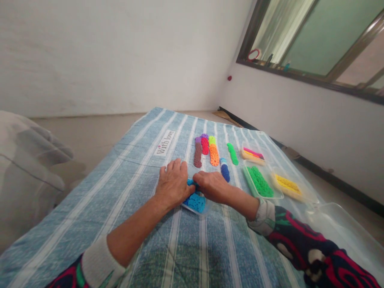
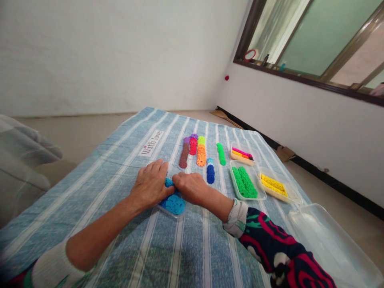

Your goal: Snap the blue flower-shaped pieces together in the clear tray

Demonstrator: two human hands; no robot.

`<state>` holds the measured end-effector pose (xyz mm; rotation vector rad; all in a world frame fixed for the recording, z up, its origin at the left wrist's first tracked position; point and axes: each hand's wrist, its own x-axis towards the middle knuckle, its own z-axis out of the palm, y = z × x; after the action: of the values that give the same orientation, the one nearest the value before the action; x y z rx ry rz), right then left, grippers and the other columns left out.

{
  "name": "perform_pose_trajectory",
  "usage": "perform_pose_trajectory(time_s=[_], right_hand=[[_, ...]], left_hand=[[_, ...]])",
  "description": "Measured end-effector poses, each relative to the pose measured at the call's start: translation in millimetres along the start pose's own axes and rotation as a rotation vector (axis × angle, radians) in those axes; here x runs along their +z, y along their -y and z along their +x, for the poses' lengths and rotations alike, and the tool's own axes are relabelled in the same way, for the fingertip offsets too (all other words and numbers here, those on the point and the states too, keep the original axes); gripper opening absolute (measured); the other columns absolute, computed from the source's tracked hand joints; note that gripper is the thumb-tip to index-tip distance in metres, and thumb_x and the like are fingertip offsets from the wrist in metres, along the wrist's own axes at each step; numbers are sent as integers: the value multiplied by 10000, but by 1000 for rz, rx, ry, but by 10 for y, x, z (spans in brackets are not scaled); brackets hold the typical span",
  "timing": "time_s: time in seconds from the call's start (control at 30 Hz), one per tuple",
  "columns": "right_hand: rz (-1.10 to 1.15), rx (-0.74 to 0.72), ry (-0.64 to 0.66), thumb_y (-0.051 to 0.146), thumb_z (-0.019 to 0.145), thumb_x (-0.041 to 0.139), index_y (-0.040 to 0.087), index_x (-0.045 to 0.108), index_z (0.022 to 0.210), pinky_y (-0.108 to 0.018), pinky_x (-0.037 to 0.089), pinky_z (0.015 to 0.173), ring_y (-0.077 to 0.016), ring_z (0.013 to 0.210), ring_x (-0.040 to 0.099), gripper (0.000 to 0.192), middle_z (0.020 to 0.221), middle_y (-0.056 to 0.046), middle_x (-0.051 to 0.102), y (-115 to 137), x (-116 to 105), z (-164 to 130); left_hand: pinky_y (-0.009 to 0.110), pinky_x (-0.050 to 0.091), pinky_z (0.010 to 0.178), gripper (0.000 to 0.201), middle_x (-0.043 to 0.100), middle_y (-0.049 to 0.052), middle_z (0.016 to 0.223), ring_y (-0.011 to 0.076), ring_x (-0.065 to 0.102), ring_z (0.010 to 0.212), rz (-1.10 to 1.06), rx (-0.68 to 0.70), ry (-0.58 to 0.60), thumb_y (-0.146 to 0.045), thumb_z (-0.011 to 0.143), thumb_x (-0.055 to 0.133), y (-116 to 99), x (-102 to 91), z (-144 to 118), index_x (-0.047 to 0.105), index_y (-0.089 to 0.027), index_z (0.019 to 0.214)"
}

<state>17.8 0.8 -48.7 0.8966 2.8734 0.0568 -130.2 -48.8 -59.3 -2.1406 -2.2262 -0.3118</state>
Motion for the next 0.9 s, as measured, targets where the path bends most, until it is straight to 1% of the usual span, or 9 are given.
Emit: perform_pose_trajectory(time_s=[0.07,0.13,0.37,0.53,0.7,0.9], right_hand=[[20,16,-22,188,950,419,142,547,1142,-280,367,570,-209,809,641,235,983,-104,675,29,15,-1],[34,19,-29,190,961,397,147,539,1146,-284,382,574,-209,802,640,237,982,-104,668,58,15,1],[-11,22,16,153,969,384,129,607,1061,-288,430,605,-200,808,647,242,1014,-121,635,89,1,23],[21,-29,-26,170,961,428,140,618,1053,-274,377,560,-179,763,618,214,989,-95,623,44,30,40],[68,-94,-76,137,930,457,137,618,1010,-271,316,534,-146,712,573,180,991,-82,612,10,53,56],[97,-91,-66,135,920,460,141,612,1004,-270,283,542,-148,714,574,174,955,-75,636,-7,52,67]], left_hand=[[474,348,1024,566,474,210,1407,350,439,1287,6,0,-7,-413,766,620,2,5,-1,499,-105,1225],[466,354,1017,537,489,199,1393,341,451,1272,18,-2,-7,-421,782,602,3,4,-2,504,-116,1213],[472,350,1022,535,493,200,1382,341,450,1271,34,-4,11,-426,803,579,-8,-7,-11,494,-101,1219],[469,340,1048,545,476,200,1407,335,436,1298,27,-8,27,-405,781,594,9,-8,-4,490,-111,1229],[467,331,1061,561,443,194,1453,335,410,1335,7,-1,60,-382,768,586,63,-12,12,485,-130,1259],[465,325,1071,574,429,181,1476,326,394,1356,9,-6,80,-395,771,592,74,-25,15,473,-147,1275]])
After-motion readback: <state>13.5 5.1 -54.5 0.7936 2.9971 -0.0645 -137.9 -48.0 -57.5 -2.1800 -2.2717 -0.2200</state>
